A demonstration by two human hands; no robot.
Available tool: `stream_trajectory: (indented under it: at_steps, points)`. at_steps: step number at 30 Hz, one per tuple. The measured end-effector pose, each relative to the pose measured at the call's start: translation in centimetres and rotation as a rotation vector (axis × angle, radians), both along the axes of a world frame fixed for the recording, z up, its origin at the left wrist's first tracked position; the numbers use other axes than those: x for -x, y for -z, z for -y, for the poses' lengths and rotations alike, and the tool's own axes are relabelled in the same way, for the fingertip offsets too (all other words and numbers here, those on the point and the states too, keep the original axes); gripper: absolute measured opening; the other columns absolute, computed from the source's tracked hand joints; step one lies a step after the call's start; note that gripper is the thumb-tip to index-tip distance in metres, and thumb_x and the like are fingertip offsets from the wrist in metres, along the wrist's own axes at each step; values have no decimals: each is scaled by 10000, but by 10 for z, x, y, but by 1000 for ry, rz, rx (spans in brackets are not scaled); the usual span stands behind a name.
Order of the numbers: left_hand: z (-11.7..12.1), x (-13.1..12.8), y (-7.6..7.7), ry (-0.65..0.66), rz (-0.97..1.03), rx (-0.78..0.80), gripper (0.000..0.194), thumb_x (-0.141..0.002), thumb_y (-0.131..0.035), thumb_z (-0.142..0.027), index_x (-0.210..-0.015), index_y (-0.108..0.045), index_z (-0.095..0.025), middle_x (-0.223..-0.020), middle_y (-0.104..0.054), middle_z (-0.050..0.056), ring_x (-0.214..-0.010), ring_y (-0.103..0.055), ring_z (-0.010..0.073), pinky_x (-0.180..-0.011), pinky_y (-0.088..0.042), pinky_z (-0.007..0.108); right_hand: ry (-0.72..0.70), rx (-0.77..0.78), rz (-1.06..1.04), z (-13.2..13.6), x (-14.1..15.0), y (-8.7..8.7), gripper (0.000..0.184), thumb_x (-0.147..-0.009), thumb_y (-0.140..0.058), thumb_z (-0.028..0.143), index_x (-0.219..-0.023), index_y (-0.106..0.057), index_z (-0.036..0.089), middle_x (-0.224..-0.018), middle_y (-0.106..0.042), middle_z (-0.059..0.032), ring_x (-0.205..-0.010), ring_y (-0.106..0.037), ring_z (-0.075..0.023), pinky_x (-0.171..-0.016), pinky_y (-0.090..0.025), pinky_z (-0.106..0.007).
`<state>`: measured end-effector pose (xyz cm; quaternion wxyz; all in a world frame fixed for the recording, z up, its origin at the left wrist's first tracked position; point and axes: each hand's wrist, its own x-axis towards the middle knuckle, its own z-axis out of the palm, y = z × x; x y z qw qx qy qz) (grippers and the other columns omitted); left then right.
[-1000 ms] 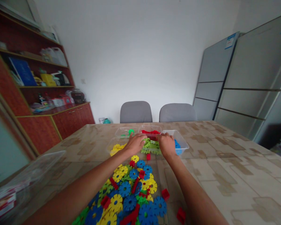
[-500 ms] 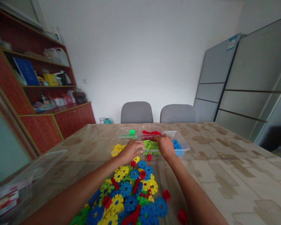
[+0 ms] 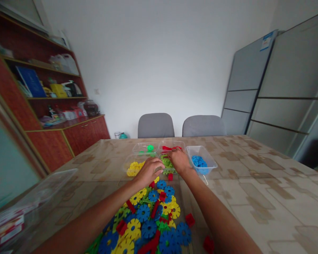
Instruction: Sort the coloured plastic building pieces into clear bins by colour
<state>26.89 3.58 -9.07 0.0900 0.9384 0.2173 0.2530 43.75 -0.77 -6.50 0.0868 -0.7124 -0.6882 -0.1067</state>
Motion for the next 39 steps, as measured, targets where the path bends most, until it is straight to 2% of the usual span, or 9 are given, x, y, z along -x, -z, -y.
stream_trajectory:
  at_steps: [5, 10, 13, 17, 24, 28, 31, 36, 39]
  points:
    - [2, 2, 2, -26, 0, -6, 132, -824, -646, -115, -876, -691, -228, -967, -683, 26, -1013, -601, 217, -989, -379, 361, 0, 27, 22, -2, 3, -3, 257, -934, -568, 306, -1147, -594, 164, -1164, -616, -77, -983, -622, -209, -843, -524, -419]
    - [-2, 2, -2, -107, 5, -23, 182, -866, -610, -181, -1037, -654, -226, -1093, -671, 51, -1090, -573, 238, -1083, -279, 447, 11, 25, 33, -1, -4, -10, 245, -936, -566, 305, -1133, -602, 165, -1167, -616, -76, -1005, -614, -214, -858, -516, -427]
    - [-5, -1, -5, -146, -22, -24, 163, -898, -556, -186, -1022, -658, -211, -1117, -676, 67, -1137, -555, 249, -1107, -222, 496, 36, 45, 30, -2, -8, -9, 243, -938, -562, 309, -1132, -601, 168, -1158, -620, -73, -988, -620, -209, -848, -521, -421]
    - [-5, -9, -6, -131, -96, -18, 129, -893, -556, -178, -914, -681, -201, -1065, -708, 67, -1182, -540, 258, -1107, -219, 511, 57, 87, 15, -1, -8, 0, 241, -940, -560, 310, -1131, -601, 169, -1134, -628, -69, -945, -632, -196, -818, -535, -400]
    - [-7, 0, -8, -141, -78, 1, 209, -882, -564, -171, -1054, -664, -236, -1229, -650, 56, -1271, -471, 254, -1133, -171, 513, 155, 38, 10, 14, -23, -2, 230, -942, -555, 299, -1129, -602, 173, -1137, -627, -69, -972, -624, -202, -838, -526, -410]
    - [-7, 10, -10, -188, -30, 30, 325, -864, -533, -96, -1138, -635, -237, -1265, -627, 64, -1259, -485, 265, -1120, -188, 554, 168, 43, 21, 22, -26, -4, 224, -941, -558, 300, -1114, -608, 167, -1120, -633, -66, -954, -629, -198, -830, -528, -407]
    - [-4, 14, -10, -175, -21, 51, 345, -836, -559, -84, -1131, -647, -239, -1296, -606, 68, -1260, -486, 275, -1110, -218, 559, 145, 54, 24, 21, -20, 0, 220, -937, -565, 299, -1104, -613, 164, -1125, -633, -67, -963, -627, -200, -838, -525, -411]
    - [-2, 29, -11, -150, 24, 71, 326, -822, -562, -93, -1095, -677, -229, -1322, -583, 77, -1256, -491, 265, -1098, -297, 485, 155, 3, -37, 19, -18, 2, 190, -938, -562, 294, -1058, -626, 161, -1076, -648, -58, -926, -633, -187, -816, -528, -392]
    - [-2, 49, -16, -118, 47, 90, 333, -824, -536, -89, -1092, -682, -222, -1289, -608, 66, -1242, -507, 242, -1088, -338, 413, 147, -61, -111, 24, -21, -2, 172, -952, -498, 199, -1011, -656, 167, -1027, -676, -79, -934, -634, -193, -801, -503, -332]
